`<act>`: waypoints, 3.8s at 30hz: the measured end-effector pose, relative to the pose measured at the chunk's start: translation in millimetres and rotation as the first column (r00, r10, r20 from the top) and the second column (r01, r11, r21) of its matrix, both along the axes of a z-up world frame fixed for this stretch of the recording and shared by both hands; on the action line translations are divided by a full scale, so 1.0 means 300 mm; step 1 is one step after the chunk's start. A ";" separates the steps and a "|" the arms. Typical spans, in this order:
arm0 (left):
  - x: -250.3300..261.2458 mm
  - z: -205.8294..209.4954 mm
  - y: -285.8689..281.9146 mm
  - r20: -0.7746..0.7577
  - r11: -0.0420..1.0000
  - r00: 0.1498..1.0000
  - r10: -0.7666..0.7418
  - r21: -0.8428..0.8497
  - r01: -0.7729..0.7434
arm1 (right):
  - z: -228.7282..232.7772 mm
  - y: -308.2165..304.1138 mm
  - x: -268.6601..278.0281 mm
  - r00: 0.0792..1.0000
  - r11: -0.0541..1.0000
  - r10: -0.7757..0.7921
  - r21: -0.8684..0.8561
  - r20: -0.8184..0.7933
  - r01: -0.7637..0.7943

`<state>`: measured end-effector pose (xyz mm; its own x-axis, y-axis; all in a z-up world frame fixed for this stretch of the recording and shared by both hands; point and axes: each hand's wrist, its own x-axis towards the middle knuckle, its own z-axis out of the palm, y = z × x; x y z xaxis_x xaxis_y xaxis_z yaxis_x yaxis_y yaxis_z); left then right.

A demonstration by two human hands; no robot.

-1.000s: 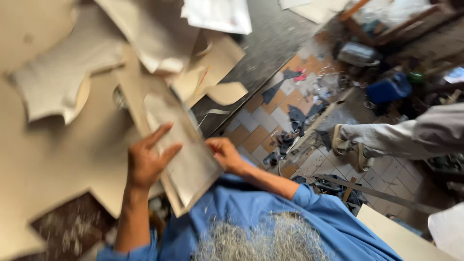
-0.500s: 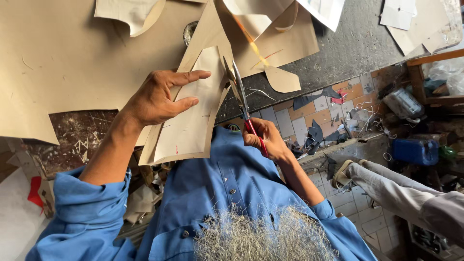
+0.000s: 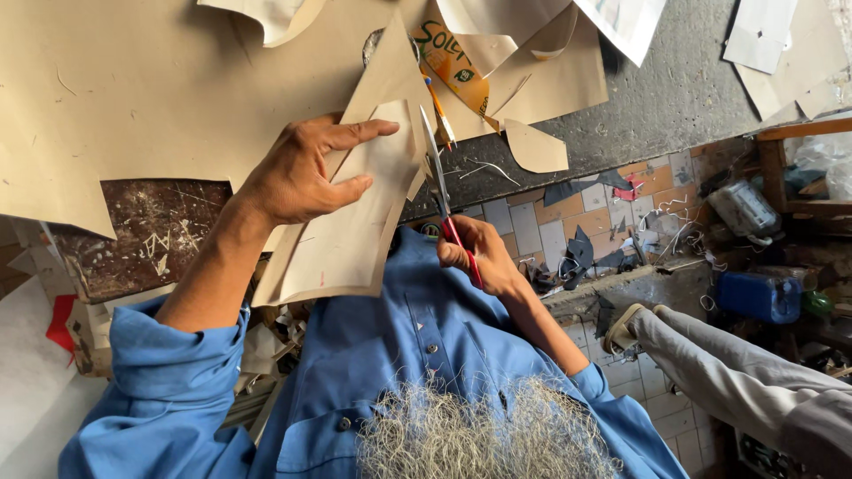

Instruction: The person marks a piece of paper with a pencil and then cuts it with scissors. They repeat this process with additional sheets, aligning and trimming the paper into smaller pieces on a workbench.

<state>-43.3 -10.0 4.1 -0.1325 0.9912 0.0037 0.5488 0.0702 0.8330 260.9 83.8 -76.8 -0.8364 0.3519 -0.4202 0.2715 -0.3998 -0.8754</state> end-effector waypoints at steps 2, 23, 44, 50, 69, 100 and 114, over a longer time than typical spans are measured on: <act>0.003 0.006 -0.002 0.016 1.000 1.000 -0.027 -0.006 0.027 | 0.010 -0.003 -0.016 1.000 1.000 -0.003 0.011 -0.002 0.003; 0.030 0.019 -0.005 0.221 1.000 0.975 -0.003 -0.020 0.008 | 0.095 -0.014 -0.057 0.995 0.976 0.029 0.212 0.092 -0.048; 0.030 0.017 -0.011 0.255 1.000 0.967 -0.012 -0.009 0.015 | 0.054 -0.037 -0.052 0.998 0.997 -0.040 0.062 0.058 0.036; 0.032 0.021 -0.011 0.303 0.999 0.953 -0.021 -0.018 0.027 | 0.038 -0.044 -0.050 0.997 0.995 -0.030 0.101 0.070 0.023; 0.077 0.021 0.006 0.336 0.988 0.937 -0.096 -0.082 0.131 | 0.032 -0.016 -0.061 0.990 0.997 -0.071 0.029 -0.122 0.075; 0.306 -0.234 -0.176 0.675 0.889 0.603 0.425 -0.436 -0.138 | -0.045 0.009 0.040 1.000 0.985 0.001 -0.174 0.024 0.003; 0.336 -0.496 -0.182 0.837 0.638 -0.013 0.547 -0.426 -0.642 | -0.056 -0.029 0.052 1.000 0.988 0.023 -0.155 0.015 -0.020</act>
